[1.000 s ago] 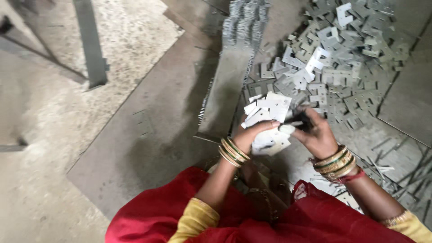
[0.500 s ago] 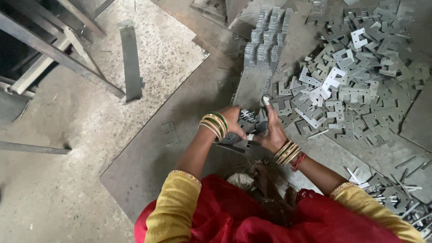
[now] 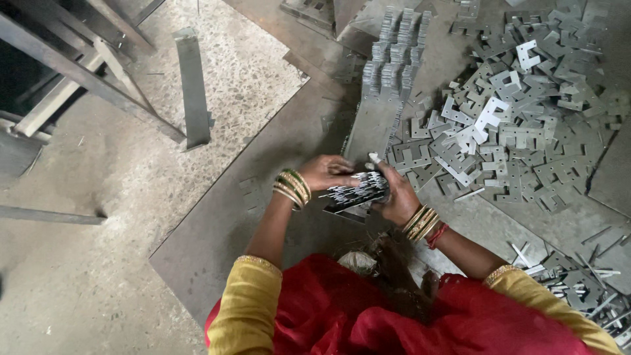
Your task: The person sits on the floor and sorts small metal brackets by picking them up from a pile and stacking them into a neat pile. The person handles the brackets one by one, aligning them before placing them in the stack.
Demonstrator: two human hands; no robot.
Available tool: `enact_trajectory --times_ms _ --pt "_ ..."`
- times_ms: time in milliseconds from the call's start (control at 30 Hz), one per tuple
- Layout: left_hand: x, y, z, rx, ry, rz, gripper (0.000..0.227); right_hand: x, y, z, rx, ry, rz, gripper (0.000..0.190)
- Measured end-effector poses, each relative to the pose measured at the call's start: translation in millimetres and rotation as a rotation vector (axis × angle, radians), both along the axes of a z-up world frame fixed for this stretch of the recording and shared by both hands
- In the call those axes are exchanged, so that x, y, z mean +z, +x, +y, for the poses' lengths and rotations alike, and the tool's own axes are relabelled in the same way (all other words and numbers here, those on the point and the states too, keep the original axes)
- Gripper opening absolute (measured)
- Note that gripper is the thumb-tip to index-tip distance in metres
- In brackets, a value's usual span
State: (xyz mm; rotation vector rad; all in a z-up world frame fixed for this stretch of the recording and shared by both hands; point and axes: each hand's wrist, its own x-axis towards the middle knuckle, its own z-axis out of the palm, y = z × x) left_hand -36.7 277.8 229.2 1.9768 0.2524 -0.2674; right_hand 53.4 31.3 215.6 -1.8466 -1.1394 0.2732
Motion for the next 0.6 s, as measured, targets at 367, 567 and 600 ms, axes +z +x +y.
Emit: enact_trajectory --times_ms 367,567,600 --pt "-41.5 1.5 -40.5 0.696 -0.22 -0.273 0.079 18.4 -25.6 24.2 -0.09 -0.073 0.041 0.113" --pt "-16.9 5.1 -37.8 0.709 -0.458 -0.302 0.096 18.7 -37.5 18.6 -0.095 0.037 -0.105 0.124" --pt "-12.8 2.1 -37.8 0.663 -0.504 -0.321 0.097 18.7 -37.0 17.8 -0.081 0.02 -0.122 0.124"
